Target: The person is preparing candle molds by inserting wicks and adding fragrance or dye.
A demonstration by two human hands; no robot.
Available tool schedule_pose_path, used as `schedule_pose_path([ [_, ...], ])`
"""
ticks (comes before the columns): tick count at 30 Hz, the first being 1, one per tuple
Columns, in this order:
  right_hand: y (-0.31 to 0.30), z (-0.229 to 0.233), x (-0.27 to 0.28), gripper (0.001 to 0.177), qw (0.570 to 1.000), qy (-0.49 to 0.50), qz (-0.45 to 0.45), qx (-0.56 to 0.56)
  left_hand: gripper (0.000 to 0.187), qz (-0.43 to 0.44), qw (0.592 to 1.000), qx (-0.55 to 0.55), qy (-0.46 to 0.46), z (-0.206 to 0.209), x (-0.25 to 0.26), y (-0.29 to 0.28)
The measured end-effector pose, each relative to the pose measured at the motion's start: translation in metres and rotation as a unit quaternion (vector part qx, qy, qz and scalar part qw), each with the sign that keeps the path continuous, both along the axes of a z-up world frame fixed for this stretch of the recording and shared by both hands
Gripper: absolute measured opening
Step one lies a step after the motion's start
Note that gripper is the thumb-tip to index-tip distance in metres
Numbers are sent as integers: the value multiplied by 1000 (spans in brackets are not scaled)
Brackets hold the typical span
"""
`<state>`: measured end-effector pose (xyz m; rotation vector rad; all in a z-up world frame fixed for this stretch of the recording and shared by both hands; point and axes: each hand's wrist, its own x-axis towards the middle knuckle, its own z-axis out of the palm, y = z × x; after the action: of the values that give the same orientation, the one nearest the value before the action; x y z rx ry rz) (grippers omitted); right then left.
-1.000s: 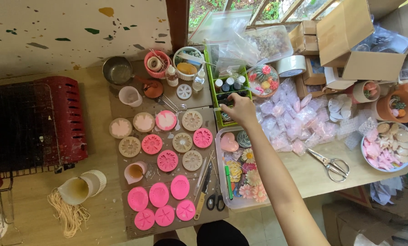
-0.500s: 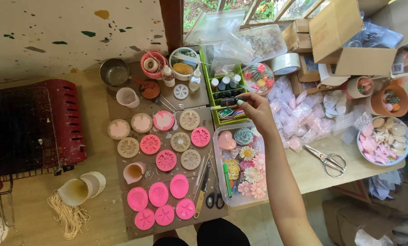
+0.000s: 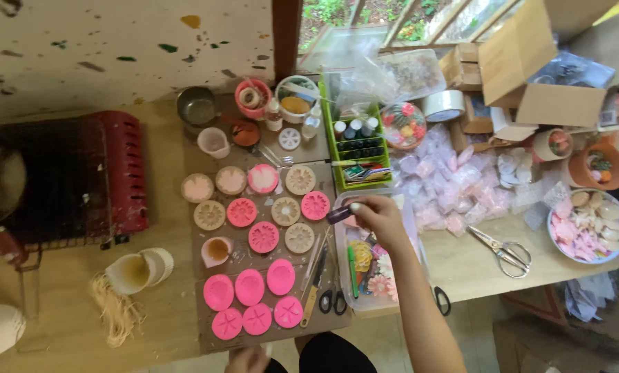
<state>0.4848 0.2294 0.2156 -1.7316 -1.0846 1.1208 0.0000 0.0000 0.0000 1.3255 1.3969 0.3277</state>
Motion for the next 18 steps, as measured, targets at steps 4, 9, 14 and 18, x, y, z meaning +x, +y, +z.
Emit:
schedule_pose_path([
  [4,-33,15,-51,15,981,172,-91,-17,46,31,998,-10,-47,204,122,171],
  [9,-67,43,-99,24,935,343,-84,40,74,26,982,55,-180,320,158,213],
  [14,-83,89,-147,30,946,306,-70,83,64,-31,930,239,-276,357,124,202],
  [18,-99,106,-187,30,952,281,-73,94,47,-38,919,271,-284,362,86,187],
])
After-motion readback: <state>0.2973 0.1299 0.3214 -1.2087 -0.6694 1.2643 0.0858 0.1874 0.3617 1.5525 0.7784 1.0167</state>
